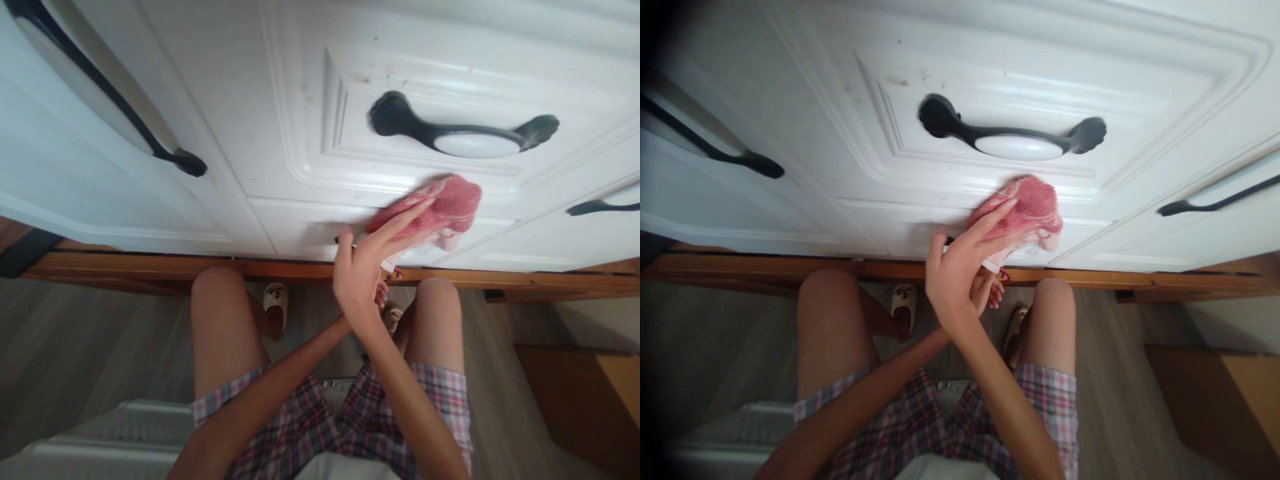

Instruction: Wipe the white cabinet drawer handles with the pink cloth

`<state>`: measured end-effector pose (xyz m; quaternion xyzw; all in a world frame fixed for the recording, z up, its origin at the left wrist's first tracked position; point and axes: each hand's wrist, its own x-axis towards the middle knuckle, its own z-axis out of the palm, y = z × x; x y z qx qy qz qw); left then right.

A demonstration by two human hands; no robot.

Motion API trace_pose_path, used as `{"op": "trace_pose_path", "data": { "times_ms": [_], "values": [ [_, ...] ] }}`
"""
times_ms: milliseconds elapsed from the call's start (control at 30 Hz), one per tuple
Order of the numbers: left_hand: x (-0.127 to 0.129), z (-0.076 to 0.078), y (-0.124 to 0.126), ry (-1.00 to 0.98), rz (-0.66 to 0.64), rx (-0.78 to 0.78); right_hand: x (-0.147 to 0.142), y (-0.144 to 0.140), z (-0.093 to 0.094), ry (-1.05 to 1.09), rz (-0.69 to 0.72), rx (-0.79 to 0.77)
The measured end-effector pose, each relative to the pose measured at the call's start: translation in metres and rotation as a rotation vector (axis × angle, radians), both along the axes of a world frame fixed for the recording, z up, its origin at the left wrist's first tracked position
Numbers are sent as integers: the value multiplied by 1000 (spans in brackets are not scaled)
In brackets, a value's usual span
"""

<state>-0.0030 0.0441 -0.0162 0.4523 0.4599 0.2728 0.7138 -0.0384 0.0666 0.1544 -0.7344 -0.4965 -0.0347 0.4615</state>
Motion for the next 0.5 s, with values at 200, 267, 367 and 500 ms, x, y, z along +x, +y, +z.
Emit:
{"op": "trace_pose_path", "data": {
  "times_ms": [200, 267, 367, 500],
  "values": [
    [8, -22, -28, 57, -337, 102, -79, 16, -25, -102, 193, -144],
    [5, -27, -27, 123, -432, 170, -95, 23, -52, -223, 355, -257],
    [-1, -31, -25, 269, -582, 277, -99, 28, -97, -370, 561, -350],
    [-6, -38, -25, 423, -697, 366, -68, 18, -142, -466, 687, -449]
  ]
}}
